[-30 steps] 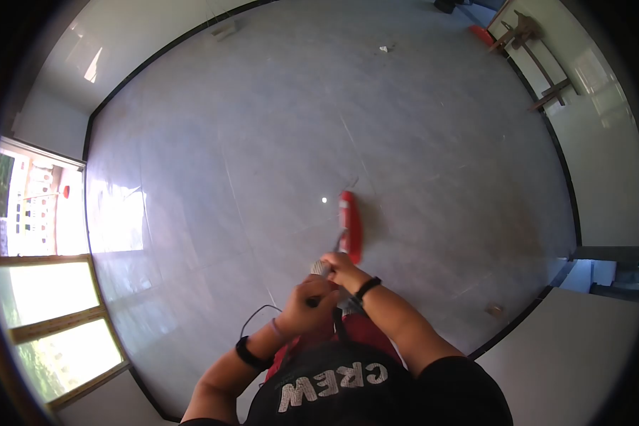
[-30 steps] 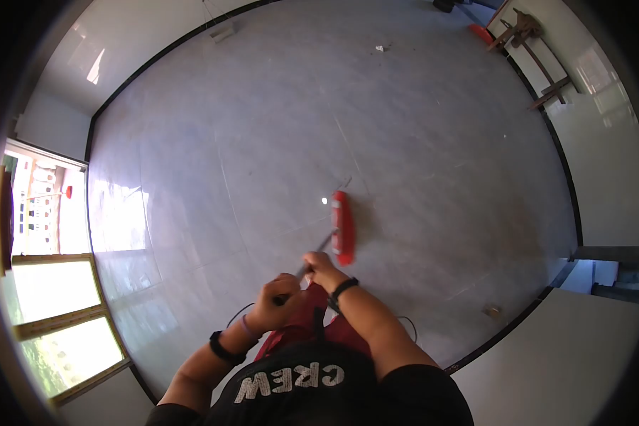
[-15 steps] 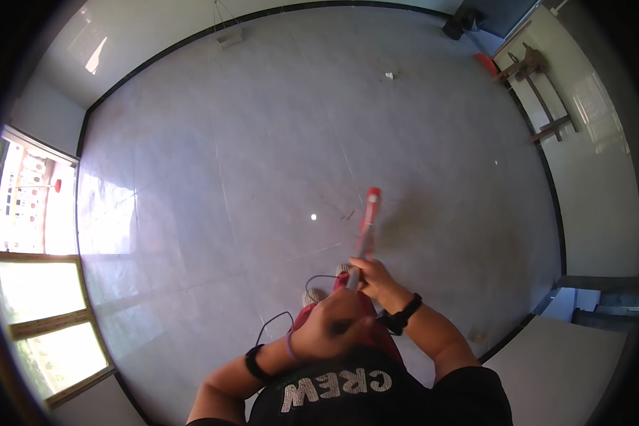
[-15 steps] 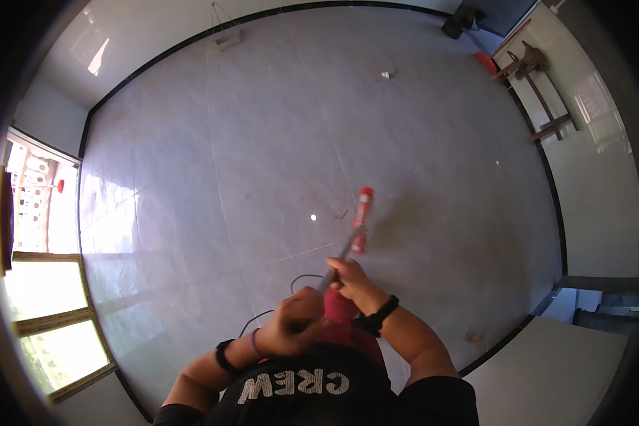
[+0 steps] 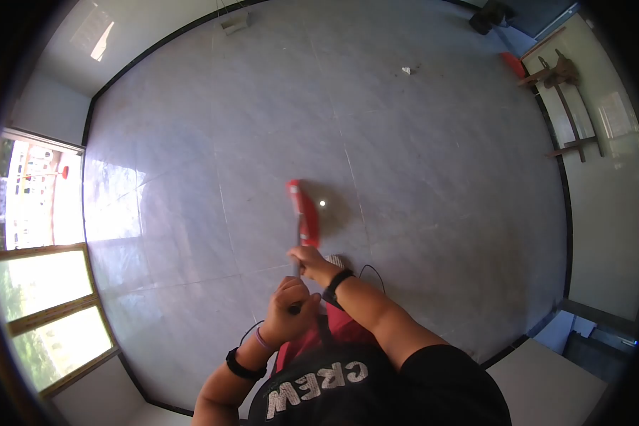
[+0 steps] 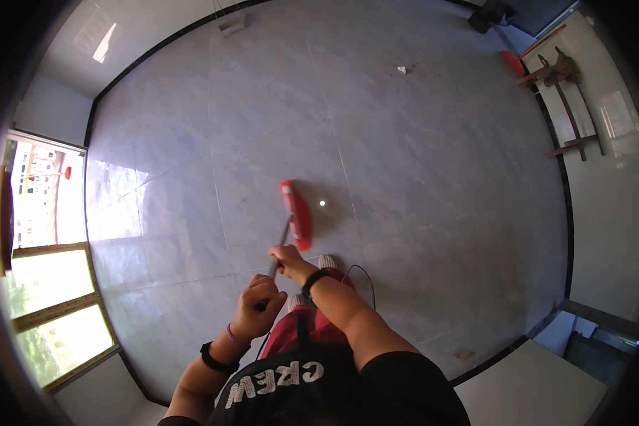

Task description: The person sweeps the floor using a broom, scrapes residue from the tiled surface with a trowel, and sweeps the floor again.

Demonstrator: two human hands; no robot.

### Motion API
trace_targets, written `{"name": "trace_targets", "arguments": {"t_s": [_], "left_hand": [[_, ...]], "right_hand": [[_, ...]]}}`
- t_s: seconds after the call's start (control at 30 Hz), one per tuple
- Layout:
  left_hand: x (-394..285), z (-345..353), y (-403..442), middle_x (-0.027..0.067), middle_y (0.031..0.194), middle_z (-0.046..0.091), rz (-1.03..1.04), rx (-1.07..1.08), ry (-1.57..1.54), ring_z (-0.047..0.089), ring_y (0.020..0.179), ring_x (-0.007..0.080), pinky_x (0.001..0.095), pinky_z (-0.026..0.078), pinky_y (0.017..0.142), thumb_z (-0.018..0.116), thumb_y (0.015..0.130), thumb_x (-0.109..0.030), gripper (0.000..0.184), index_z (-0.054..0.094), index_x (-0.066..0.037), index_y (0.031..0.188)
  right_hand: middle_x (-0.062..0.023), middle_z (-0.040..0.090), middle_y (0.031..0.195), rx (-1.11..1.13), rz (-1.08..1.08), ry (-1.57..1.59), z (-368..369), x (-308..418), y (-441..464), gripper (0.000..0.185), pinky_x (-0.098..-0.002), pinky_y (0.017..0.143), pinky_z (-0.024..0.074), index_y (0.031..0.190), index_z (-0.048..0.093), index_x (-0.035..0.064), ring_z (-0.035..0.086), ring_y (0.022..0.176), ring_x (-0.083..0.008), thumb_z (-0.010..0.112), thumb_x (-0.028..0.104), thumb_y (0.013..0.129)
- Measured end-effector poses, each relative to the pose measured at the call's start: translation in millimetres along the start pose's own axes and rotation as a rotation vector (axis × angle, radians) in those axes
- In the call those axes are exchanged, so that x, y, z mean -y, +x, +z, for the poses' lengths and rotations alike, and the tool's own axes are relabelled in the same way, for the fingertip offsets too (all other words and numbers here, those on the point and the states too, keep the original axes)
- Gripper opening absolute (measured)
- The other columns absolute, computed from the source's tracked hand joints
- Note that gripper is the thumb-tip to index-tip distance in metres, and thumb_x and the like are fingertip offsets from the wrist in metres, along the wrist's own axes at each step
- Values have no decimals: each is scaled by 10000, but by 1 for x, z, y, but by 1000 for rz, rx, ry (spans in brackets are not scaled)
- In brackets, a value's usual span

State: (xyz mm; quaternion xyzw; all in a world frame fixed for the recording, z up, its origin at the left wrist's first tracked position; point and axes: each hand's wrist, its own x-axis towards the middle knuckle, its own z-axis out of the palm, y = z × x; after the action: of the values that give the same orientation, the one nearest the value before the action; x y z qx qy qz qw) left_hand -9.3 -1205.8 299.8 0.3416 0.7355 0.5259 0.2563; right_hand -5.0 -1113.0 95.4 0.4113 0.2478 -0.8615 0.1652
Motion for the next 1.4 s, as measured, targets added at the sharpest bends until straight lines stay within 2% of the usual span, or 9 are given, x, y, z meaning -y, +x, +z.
{"name": "trace_targets", "arguments": {"t_s": [0.37,0.5,0.7,0.77,0.83,0.93,1.03,1.33,1.4], "left_hand": [[-100,11,65,55,640,501,134,300,-47,484,666,244,330,401,645,692,686,-68,200,500,-56,634],[-84,36,92,74,688,527,158,314,-303,503,707,235,341,412,679,632,755,-42,171,506,-24,640],[-6,91,120,71,703,531,-168,362,-484,500,710,193,323,404,669,612,780,-41,146,529,-8,665],[-2,88,127,67,697,527,-251,379,-479,496,697,187,320,400,655,618,777,-48,141,537,-9,669],[-5,67,138,58,661,505,11,254,-301,475,647,193,323,387,616,613,776,-45,157,528,-11,648],[4,30,155,64,615,476,53,212,-155,473,631,220,328,395,611,612,733,-5,168,496,-18,612],[-1,9,183,71,626,497,79,195,8,495,644,241,337,419,607,639,699,-20,144,520,-33,620],[-83,28,273,52,605,501,223,305,119,509,609,249,338,425,560,689,641,-39,161,533,-72,618],[-96,43,296,56,622,520,258,388,47,529,639,252,341,435,583,699,659,-46,162,541,-71,632]], "right_hand": [[-24,467,596,207,-29,133,-31,83,-95,161,-250,380,304,756,477,65,424,446,-105,560,175,840],[-36,432,580,-234,-73,278,-78,104,-141,197,-246,339,293,698,465,81,374,390,-130,567,194,824],[-32,408,569,-598,8,292,-162,112,-102,168,-246,341,277,667,461,92,385,430,-124,543,149,802],[1,406,548,-424,25,268,-171,97,-71,181,-235,363,286,638,448,121,383,432,-101,544,119,791],[-17,411,545,-318,-234,-59,-151,82,-23,168,-246,344,287,630,468,96,366,413,-125,545,127,776],[-30,440,558,-106,-400,-210,-97,84,46,146,-255,357,321,631,479,77,406,433,-135,545,87,761],[-35,473,582,-42,-67,260,-29,145,56,116,-254,392,357,659,484,61,450,463,-132,550,62,754],[-21,458,585,84,-168,229,-21,272,-8,119,-256,351,305,765,472,58,410,421,-115,560,136,781],[-58,502,655,74,-196,224,-60,301,-32,139,-246,467,384,765,475,62,474,529,-125,577,146,809]]}}
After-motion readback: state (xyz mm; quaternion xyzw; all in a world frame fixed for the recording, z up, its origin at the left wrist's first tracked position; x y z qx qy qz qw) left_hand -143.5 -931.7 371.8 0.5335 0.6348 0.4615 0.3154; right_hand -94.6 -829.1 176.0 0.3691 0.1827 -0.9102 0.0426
